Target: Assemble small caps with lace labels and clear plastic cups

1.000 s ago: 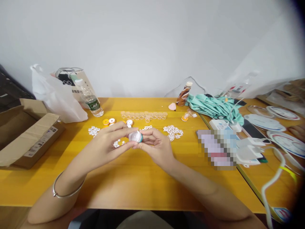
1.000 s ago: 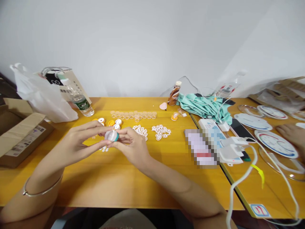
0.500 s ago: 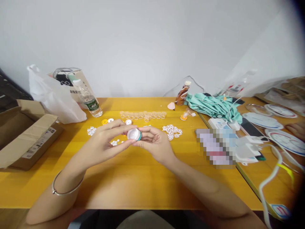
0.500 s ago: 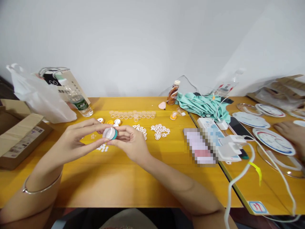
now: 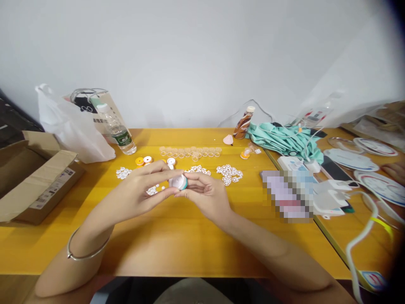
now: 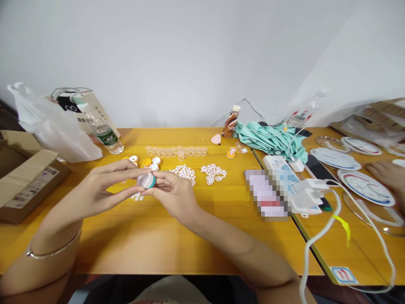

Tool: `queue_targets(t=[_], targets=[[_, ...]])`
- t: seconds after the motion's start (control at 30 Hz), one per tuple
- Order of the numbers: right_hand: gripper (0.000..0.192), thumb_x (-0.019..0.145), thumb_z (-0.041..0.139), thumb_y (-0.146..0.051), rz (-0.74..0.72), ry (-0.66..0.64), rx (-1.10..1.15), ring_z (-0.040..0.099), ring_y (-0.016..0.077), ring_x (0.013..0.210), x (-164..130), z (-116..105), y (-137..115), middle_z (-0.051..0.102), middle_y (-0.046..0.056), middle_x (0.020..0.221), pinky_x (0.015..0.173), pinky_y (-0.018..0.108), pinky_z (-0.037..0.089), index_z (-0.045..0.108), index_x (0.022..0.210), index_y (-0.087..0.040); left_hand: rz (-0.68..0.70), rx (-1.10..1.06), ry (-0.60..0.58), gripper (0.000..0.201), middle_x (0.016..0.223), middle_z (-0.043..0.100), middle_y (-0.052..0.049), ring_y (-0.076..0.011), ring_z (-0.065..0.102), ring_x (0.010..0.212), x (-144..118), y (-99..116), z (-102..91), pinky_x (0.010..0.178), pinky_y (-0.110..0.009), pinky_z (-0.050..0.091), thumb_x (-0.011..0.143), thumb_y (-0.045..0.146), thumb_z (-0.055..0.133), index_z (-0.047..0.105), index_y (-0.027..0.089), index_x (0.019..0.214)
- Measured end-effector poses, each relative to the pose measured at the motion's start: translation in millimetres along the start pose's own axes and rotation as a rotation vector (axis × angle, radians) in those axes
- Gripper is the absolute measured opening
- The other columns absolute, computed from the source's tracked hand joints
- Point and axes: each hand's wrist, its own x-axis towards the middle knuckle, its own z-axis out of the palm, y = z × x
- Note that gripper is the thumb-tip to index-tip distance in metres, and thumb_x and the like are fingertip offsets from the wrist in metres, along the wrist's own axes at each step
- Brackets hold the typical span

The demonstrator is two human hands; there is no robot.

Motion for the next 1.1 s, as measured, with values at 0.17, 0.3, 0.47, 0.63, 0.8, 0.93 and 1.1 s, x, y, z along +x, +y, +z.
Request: queue_targets(t=[0.17,0.3,0.47,0.63,0.8,0.93,1.1], targets=[[0.027,0.061,0.074,-0.019,0.043,0.021,-0.002,0.071,0.0179,0.078,-0.7,2.6,0.7,0.074,-0.004,0.081,0.082,0.037,0.057,0.066,0.085,-0.025,0.041,0.000,-0.055,0.040,0.091,0.059,-0.004,-0.0126,0.054,0.078,0.4,-3.9,-2.5,0.072,-0.025,0.045,0.088,0.021,0.053,0.051,0.027,0.127],[0.029,0.058,0.076,-0.020,0.032,0.007,0.021,0.071,0.0175,0.075,5.9,-0.5,1.8,0.074,-0.004,0.077,0.081,0.037,0.057,0.067,0.085,-0.025,0.024,0.026,-0.018,0.037,0.089,0.058,-0.004,-0.0129,0.053,0.076,2.7,-5.5,-0.3,0.069,-0.025,0.044,0.088,0.022,0.053,0.053,0.025,0.125],[0.028,0.059,0.077,-0.022,0.024,-0.037,0.012,0.071,0.0178,0.076,9.2,-4.2,2.3,0.073,-0.004,0.077,0.081,0.038,0.057,0.068,0.085,-0.025,0.034,0.009,-0.023,0.037,0.088,0.058,-0.004,-0.0126,0.053,0.075,3.0,-8.0,-0.3,0.067,-0.024,0.043,0.088,0.023,0.053,0.052,0.025,0.125],[0.028,0.061,0.076,-0.021,0.012,-0.042,-0.004,0.071,0.0172,0.073,4.7,-3.7,3.5,0.073,-0.005,0.075,0.080,0.037,0.058,0.068,0.087,-0.027,0.019,-0.009,-0.027,0.038,0.090,0.059,-0.005,-0.0127,0.053,0.076,0.8,-6.6,-0.8,0.069,-0.025,0.044,0.088,0.025,0.054,0.052,0.026,0.126],[0.030,0.059,0.078,-0.025,0.023,0.014,0.030,0.071,0.0178,0.076,1.0,0.2,4.8,0.074,-0.004,0.078,0.081,0.038,0.058,0.068,0.087,-0.027,0.004,0.009,-0.034,0.036,0.088,0.058,-0.004,-0.0121,0.053,0.074,1.0,-4.9,1.1,0.068,-0.024,0.044,0.089,0.027,0.051,0.053,0.025,0.125],[0.030,0.055,0.080,-0.028,0.065,0.029,0.023,0.071,0.0190,0.077,1.5,2.3,1.9,0.074,-0.003,0.078,0.080,0.038,0.058,0.067,0.083,-0.025,0.027,-0.034,-0.054,0.034,0.086,0.058,-0.004,-0.0122,0.053,0.074,1.4,-9.4,0.7,0.068,-0.024,0.044,0.090,0.028,0.049,0.054,0.025,0.124],[0.029,0.052,0.082,-0.024,0.146,0.011,0.076,0.071,0.0173,0.073,7.9,-0.9,-4.7,0.074,-0.003,0.075,0.082,0.037,0.056,0.069,0.078,-0.023,0.004,-0.089,-0.104,0.034,0.084,0.053,-0.004,-0.0131,0.051,0.077,3.4,-15.3,-1.5,0.070,-0.026,0.043,0.094,0.025,0.040,0.053,0.023,0.125]])
